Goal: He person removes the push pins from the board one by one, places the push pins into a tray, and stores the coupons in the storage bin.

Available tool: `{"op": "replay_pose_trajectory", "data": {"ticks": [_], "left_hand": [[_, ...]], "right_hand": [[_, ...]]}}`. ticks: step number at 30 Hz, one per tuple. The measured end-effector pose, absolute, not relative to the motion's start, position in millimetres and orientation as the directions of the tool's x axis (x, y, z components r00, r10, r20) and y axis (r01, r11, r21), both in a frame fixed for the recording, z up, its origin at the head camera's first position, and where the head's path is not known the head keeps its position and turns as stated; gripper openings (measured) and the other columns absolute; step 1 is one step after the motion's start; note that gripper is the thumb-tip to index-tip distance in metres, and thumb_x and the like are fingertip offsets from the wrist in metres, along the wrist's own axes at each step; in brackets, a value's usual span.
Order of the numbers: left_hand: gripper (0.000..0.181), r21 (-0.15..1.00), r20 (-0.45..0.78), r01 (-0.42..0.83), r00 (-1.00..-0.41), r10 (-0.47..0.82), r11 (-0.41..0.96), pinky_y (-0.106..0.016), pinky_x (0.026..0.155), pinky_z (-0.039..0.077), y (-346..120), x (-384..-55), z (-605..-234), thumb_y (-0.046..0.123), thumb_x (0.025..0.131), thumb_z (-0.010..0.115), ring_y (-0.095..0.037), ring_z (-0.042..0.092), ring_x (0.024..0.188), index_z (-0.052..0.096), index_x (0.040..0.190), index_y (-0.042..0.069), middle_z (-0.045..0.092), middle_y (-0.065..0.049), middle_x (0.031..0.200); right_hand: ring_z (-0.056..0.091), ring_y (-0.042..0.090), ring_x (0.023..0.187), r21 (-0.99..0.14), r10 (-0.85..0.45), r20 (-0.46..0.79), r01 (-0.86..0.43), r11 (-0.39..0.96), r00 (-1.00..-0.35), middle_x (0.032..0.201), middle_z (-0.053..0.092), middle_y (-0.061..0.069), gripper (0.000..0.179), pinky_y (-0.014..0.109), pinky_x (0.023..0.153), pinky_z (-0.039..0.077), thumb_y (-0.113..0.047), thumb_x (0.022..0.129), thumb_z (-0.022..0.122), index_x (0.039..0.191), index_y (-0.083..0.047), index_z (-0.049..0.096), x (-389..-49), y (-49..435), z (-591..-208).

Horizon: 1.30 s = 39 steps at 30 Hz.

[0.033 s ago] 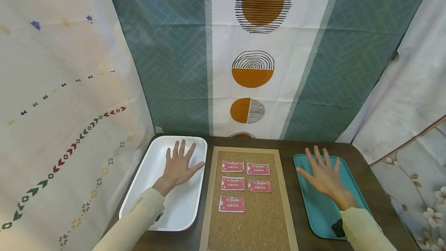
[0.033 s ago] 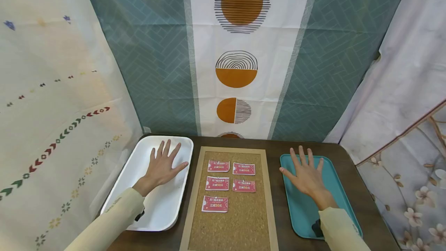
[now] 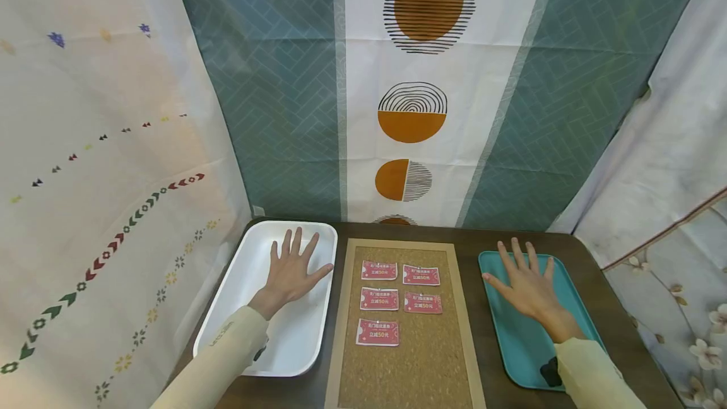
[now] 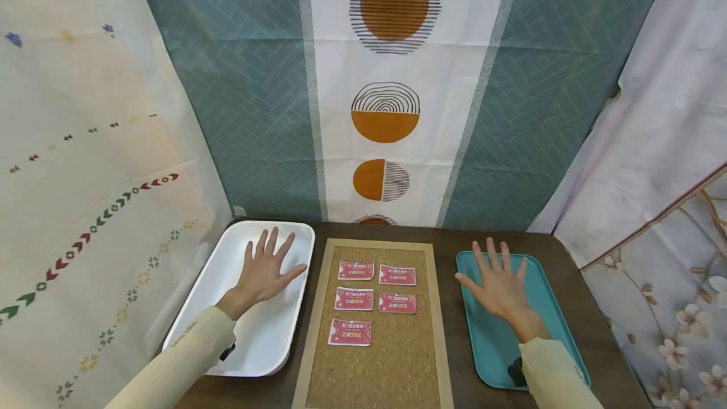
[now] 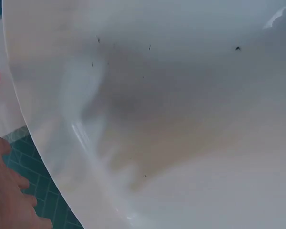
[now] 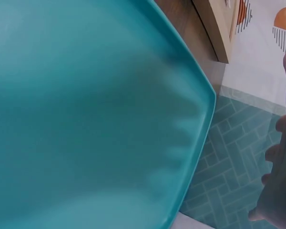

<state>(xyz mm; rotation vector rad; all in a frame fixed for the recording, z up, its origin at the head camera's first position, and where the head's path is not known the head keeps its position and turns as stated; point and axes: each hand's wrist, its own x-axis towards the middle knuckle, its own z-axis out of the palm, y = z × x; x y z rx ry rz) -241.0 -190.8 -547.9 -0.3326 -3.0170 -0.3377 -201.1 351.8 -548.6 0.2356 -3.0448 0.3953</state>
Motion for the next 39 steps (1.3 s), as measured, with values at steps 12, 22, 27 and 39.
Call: {"op": "replay_pose_trajectory", "data": {"ticks": [12,22,27,39], "left_hand": [[0.094,0.229,0.102,0.228,-0.972,0.210,0.946,-0.077,0.123,0.007,-187.7,-235.4,-548.7,0.076,0.096,0.050,-0.047,0.009,0.163,0.029,0.169,0.021,0.015,-0.024,0.175],[0.095,0.234,0.092,0.228,-0.973,0.212,0.945,-0.076,0.124,0.006,-171.0,-234.3,-540.2,0.077,0.096,0.048,-0.046,0.008,0.163,0.027,0.169,0.021,0.014,-0.023,0.176],[0.094,0.249,0.076,0.236,-0.972,0.224,0.939,-0.075,0.124,0.004,-156.9,-233.5,-541.0,0.075,0.096,0.050,-0.045,0.007,0.163,0.026,0.169,0.021,0.013,-0.022,0.176],[0.091,0.269,0.102,0.295,-0.955,0.277,0.917,-0.075,0.124,0.012,-125.8,-233.6,-540.8,0.070,0.098,0.054,-0.046,0.015,0.162,0.031,0.168,0.016,0.022,-0.024,0.174]], "right_hand": [[-0.004,0.057,0.159,-0.251,-0.135,0.059,-0.146,0.957,-0.989,0.176,0.000,0.024,0.097,0.091,0.107,-0.005,-0.071,0.102,0.048,0.172,-0.018,0.005,-199.9,346.7,-552.5],[-0.004,0.057,0.159,-0.261,-0.135,0.051,-0.144,0.955,-0.990,0.176,0.002,0.025,0.098,0.089,0.108,-0.008,-0.071,0.102,0.049,0.171,-0.015,0.008,-196.0,339.2,-553.9],[0.001,0.056,0.159,-0.246,-0.138,0.053,-0.146,0.958,-0.989,0.176,0.005,0.025,0.098,0.089,0.109,-0.005,-0.072,0.101,0.050,0.171,-0.014,0.012,-194.2,332.1,-555.3],[0.017,0.058,0.154,-0.249,-0.132,0.055,-0.141,0.958,-0.990,0.176,0.009,0.024,0.097,0.089,0.110,0.007,-0.072,0.101,0.050,0.171,-0.013,0.017,-192.3,318.9,-557.1]]}}
